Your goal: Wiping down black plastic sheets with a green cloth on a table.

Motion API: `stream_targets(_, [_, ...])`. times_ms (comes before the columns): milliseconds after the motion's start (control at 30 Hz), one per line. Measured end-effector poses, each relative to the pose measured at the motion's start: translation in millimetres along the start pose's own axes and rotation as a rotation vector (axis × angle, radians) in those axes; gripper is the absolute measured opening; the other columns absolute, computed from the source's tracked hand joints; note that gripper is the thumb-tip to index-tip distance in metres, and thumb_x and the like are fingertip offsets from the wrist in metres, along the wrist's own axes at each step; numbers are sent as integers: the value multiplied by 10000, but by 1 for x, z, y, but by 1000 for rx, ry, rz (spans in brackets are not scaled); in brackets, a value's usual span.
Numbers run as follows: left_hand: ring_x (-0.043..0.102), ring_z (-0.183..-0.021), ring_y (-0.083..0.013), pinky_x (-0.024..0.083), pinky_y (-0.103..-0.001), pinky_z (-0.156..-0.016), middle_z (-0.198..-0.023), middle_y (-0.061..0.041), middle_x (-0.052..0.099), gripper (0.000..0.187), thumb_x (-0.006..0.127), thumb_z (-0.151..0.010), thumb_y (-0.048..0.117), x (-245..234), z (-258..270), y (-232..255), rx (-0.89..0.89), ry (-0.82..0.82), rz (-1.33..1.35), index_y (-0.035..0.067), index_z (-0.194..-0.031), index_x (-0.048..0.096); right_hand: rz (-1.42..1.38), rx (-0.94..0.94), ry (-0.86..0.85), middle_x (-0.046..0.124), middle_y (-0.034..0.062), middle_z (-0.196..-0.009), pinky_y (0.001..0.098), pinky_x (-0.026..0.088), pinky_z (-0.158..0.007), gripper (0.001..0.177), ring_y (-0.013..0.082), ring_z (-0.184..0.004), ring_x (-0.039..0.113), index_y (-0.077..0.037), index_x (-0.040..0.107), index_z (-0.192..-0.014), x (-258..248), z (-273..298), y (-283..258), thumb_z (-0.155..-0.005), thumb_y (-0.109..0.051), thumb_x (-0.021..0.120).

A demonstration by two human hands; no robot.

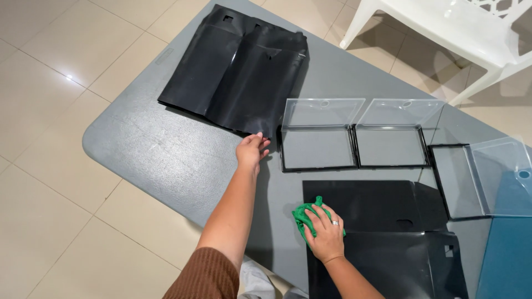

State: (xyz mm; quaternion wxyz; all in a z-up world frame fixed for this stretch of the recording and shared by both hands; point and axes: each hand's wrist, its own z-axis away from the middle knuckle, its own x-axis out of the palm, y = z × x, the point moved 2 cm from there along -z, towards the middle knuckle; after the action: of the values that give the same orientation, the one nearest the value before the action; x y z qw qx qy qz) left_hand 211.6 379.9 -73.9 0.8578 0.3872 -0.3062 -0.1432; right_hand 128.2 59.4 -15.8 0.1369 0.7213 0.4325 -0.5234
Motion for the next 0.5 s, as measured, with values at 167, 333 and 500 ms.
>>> stream_targets(167, [668, -740, -189, 554, -339, -617, -863, -75, 662, 163, 668, -926, 229, -33, 65, -11, 24, 32, 110, 99, -974, 583, 8, -5, -3, 629, 21, -1305, 477, 410, -1003, 449, 313, -1263, 541, -179, 680, -1213, 7, 3, 7, -777, -262, 750])
stream_targets(333, [607, -587, -300, 527, -380, -510, -750, -120, 575, 288, 627, -828, 298, -87, 89, -57, -286, -132, 283, 54, -973, 586, 11, -4, -4, 632, 12, -1303, 473, 408, -1006, 445, 306, -1269, 537, -187, 683, -1204, 8, 2, 7, -771, -266, 745])
stream_targets(500, [636, -1137, -307, 568, -540, -895, -1294, -154, 623, 502, 594, -981, 369, -83, 117, -23, -292, 11, 287, 38, -1352, 521, 25, -14, 10, 631, 12, -1304, 476, 406, -1009, 445, 306, -1266, 538, -188, 683, -1210, 10, 3, 8, -778, -277, 745])
